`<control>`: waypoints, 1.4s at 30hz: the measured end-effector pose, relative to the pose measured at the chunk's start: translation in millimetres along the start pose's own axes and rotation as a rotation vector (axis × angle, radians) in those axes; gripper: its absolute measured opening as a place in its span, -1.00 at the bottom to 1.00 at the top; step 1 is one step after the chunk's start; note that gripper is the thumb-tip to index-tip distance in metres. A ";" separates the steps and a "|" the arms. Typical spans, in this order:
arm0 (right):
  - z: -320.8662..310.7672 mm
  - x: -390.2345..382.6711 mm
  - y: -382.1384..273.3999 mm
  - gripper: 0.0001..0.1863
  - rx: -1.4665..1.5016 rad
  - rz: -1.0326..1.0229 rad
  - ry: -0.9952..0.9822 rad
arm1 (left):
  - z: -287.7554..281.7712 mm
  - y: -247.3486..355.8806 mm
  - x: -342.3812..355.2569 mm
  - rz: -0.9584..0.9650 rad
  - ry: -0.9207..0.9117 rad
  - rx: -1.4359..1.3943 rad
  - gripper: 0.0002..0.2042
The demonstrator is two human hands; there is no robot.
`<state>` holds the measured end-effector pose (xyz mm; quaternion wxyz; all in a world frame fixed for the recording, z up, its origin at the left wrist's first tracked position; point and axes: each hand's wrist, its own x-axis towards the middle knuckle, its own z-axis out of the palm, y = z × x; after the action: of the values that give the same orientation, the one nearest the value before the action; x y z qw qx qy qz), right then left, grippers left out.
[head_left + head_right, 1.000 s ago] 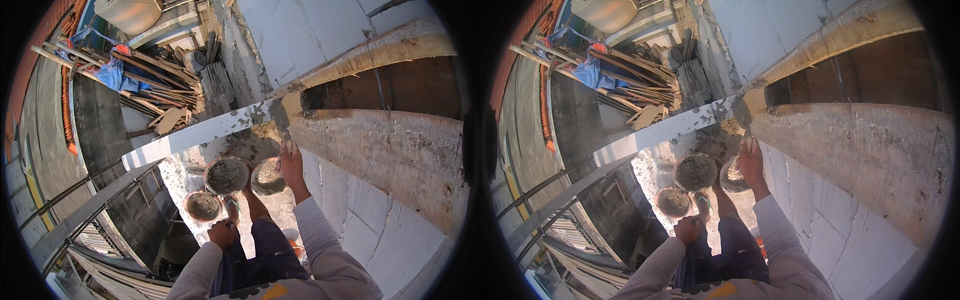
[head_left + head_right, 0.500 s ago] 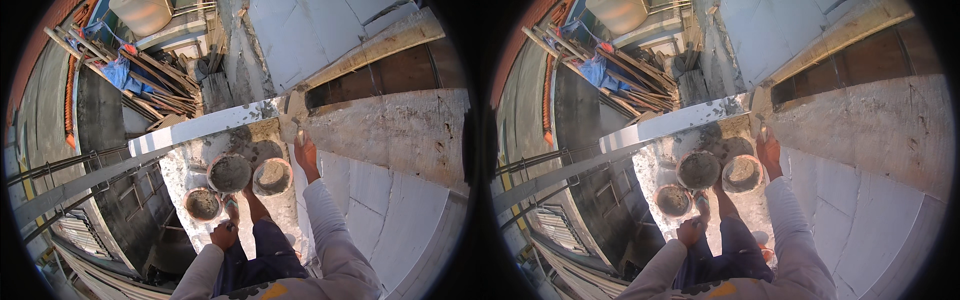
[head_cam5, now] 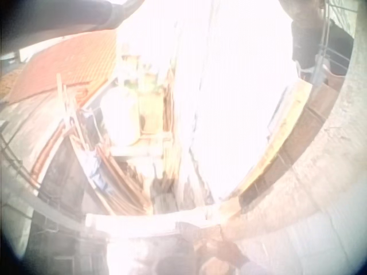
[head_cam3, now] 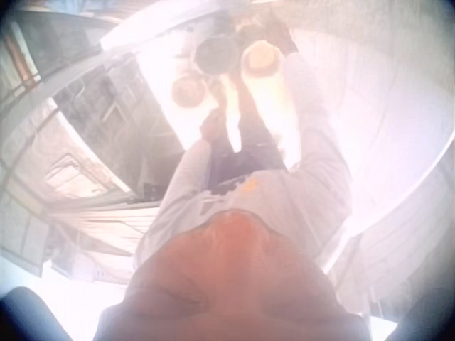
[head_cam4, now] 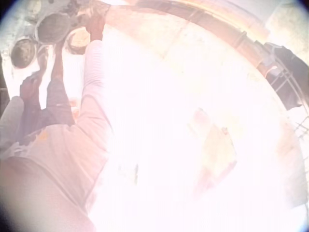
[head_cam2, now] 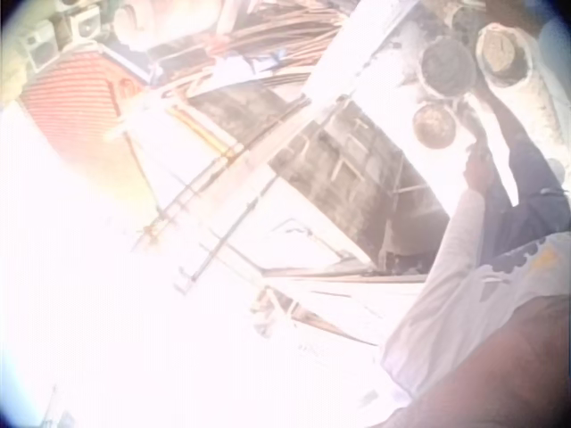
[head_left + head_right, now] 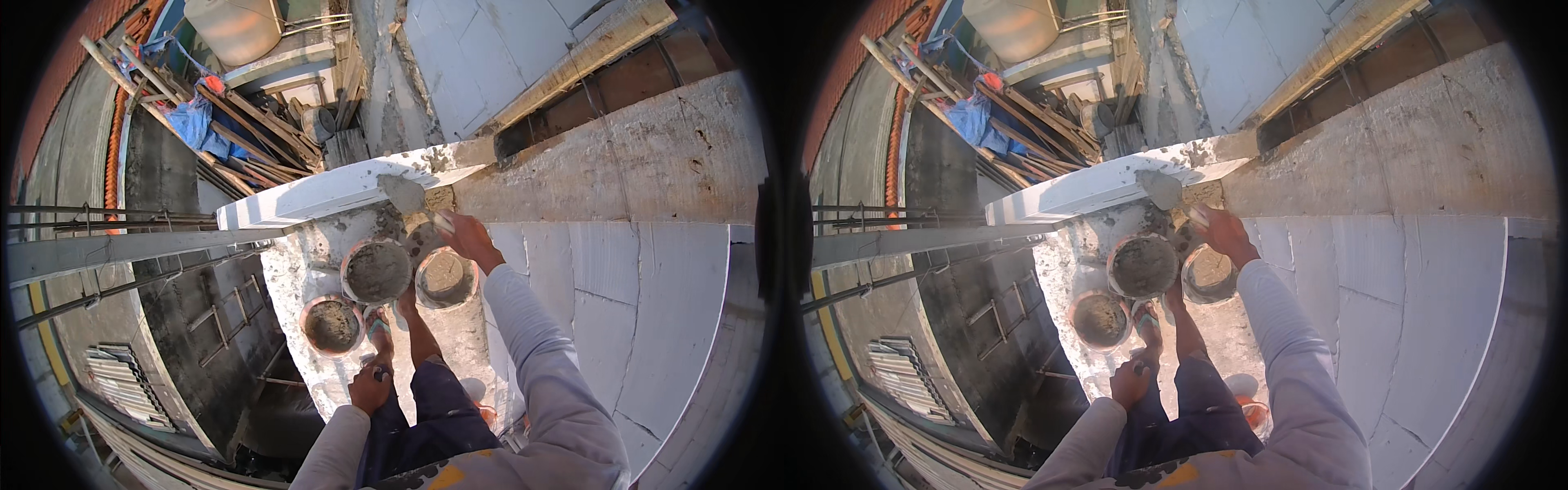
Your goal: The person scoops cement from buckets with a trowel and applies it to a wall or ledge, smoothing the surface. The person also handles a metal rod and a string, possibly for alignment or support.
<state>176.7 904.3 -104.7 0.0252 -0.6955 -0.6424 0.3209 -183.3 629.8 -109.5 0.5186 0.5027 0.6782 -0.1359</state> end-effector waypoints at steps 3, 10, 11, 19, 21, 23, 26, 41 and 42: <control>19.7 -16.6 11.3 -0.39 0.006 0.167 0.193 | 0.5 -4.9 -5.1 0.003 -0.010 -0.021 -0.47; 27.0 -19.8 94.7 -0.58 0.737 0.489 0.466 | 0.5 -11.7 -8.8 0.013 -0.014 -0.002 -0.49; 24.4 -15.0 82.6 -0.62 0.811 0.534 0.435 | -1.8 -18.4 -9.2 0.017 0.008 0.009 -0.49; -4.8 -34.7 109.0 -0.52 0.507 0.481 0.526 | 4.0 -12.2 -7.1 0.064 0.012 0.052 -0.50; -10.5 -51.5 109.0 -0.51 0.347 0.442 0.599 | 1.7 -8.9 -5.1 0.038 -0.026 0.022 -0.49; -10.8 -61.8 86.9 -0.52 0.221 0.449 0.644 | 3.2 -14.9 -3.2 0.025 -0.041 0.019 -0.47; -30.4 -88.4 26.0 -0.54 0.118 0.496 0.677 | -1.5 -11.5 -5.9 0.017 -0.062 0.016 -0.45; 218.9 -104.1 -49.5 -0.41 0.077 0.334 -0.068 | 15.5 -28.8 -16.0 0.073 0.077 0.038 -0.57; 226.8 -106.8 -47.4 -0.41 0.055 0.352 -0.096 | 20.3 -33.0 -22.8 0.083 0.078 0.048 -0.57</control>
<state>29.9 729.7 -219.1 -0.0429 -0.7801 -0.5023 0.3706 -199.9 588.1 -110.1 0.4847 0.5477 0.6729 -0.1108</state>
